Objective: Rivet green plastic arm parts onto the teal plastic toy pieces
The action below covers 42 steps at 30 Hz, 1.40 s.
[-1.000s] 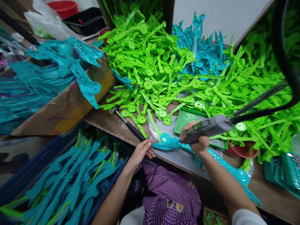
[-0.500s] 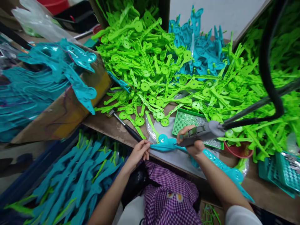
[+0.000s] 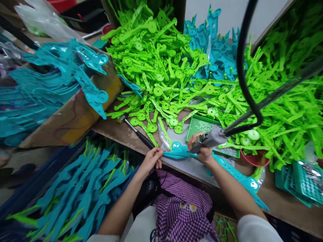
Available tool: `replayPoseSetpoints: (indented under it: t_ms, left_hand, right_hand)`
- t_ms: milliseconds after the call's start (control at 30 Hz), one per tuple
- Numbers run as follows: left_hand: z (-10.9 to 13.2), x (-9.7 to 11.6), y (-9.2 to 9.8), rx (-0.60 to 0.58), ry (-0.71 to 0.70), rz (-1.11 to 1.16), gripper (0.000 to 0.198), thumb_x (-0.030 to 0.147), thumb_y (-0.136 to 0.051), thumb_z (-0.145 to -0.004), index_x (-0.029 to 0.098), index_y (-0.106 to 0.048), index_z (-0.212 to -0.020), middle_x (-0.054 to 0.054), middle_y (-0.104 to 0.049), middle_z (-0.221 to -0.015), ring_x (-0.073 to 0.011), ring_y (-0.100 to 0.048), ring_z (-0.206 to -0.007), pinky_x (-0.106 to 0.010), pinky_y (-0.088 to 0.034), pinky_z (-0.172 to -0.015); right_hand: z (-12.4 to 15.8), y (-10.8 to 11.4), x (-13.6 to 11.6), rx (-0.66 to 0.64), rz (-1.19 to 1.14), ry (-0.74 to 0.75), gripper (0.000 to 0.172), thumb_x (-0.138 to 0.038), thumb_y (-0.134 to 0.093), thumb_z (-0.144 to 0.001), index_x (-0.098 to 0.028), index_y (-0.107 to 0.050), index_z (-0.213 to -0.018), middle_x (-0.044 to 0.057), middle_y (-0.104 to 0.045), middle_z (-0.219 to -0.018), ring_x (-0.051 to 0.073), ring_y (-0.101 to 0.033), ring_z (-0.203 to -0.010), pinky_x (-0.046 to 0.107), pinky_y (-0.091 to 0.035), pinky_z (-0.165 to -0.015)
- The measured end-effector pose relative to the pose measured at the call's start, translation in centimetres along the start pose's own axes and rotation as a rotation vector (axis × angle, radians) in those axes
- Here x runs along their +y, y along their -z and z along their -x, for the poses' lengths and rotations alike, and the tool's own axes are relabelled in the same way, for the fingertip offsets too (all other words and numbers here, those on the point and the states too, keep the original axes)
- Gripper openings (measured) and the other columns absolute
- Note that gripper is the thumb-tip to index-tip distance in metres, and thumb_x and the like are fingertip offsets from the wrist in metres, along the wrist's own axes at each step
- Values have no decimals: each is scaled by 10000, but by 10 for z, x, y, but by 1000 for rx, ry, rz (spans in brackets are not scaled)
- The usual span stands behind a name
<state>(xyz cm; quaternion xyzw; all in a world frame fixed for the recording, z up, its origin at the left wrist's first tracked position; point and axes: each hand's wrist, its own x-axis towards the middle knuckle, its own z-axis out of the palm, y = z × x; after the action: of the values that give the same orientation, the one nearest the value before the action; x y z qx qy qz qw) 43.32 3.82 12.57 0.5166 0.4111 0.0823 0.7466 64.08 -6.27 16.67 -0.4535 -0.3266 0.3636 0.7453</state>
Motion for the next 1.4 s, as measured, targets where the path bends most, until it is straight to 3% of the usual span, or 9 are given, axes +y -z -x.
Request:
replayPoseSetpoints:
  t_ms: [267, 433, 600, 733, 900, 1067, 1200, 1400]
  left_hand:
    - [0, -3, 0, -10, -41, 18, 405, 529, -629, -776, 152, -537, -892, 72, -517, -584, -80, -555, -372, -144, -344, -323]
    - [5, 0, 0, 24, -38, 23, 432, 532, -659, -746, 143, -553, -900, 57, -538, -606, -80, -563, -419, -151, -372, -365]
    - [17, 3, 15, 103, -89, -42, 432, 532, -661, -757, 141, -588, -925, 32, -576, -638, -86, -572, -484, -174, -419, -436]
    - [17, 1, 28, 120, -125, -153, 410, 531, -645, -776, 148, -595, -912, 19, -594, -652, -95, -565, -492, -189, -422, -445]
    - [17, 4, 26, 120, -201, -254, 359, 505, -606, -822, 162, -569, -923, 25, -590, -643, -99, -572, -529, -190, -436, -483]
    - [28, -2, 23, 113, -134, -284, 380, 520, -655, -768, 164, -547, -845, 30, -582, -580, -104, -557, -487, -194, -422, -463]
    - [26, -4, 27, 209, -183, -298, 375, 524, -642, -768, 164, -552, -828, 39, -557, -581, -101, -551, -491, -188, -400, -453]
    - [5, 16, 41, 290, -300, -439, 328, 487, -578, -820, 159, -572, -844, 38, -549, -583, -107, -527, -511, -207, -412, -512]
  right_hand:
    - [0, -10, -1, -5, 17, 40, 521, -675, -710, -555, -214, -541, -730, -21, -562, -496, 145, -517, -402, 277, -417, -379]
    - [-8, -5, -45, 256, -22, 153, 507, -696, -630, -634, -223, -587, -809, -45, -523, -517, 121, -500, -393, 241, -390, -357]
    - [-3, 21, -86, 306, 137, 208, 555, -712, -682, -540, -221, -607, -786, -39, -524, -506, 143, -516, -418, 264, -402, -374]
    - [-2, 39, -77, 469, 133, 185, 524, -673, -686, -551, -203, -584, -760, -55, -506, -484, 120, -485, -368, 244, -373, -343]
    - [-22, 49, -64, 456, 199, 220, 433, -573, -730, -584, -193, -584, -731, -48, -532, -500, 121, -512, -387, 242, -384, -351]
    - [-20, 56, -68, 512, 153, 252, 444, -563, -736, -589, -171, -613, -758, -40, -543, -546, 116, -515, -384, 249, -391, -351]
    - [-18, 51, -62, 413, 145, 261, 464, -563, -741, -593, -164, -622, -797, -26, -564, -564, 129, -541, -421, 259, -415, -382]
    - [-53, 30, -47, 390, 183, 260, 384, -527, -699, -656, -169, -630, -776, -27, -574, -549, 120, -526, -400, 253, -415, -377]
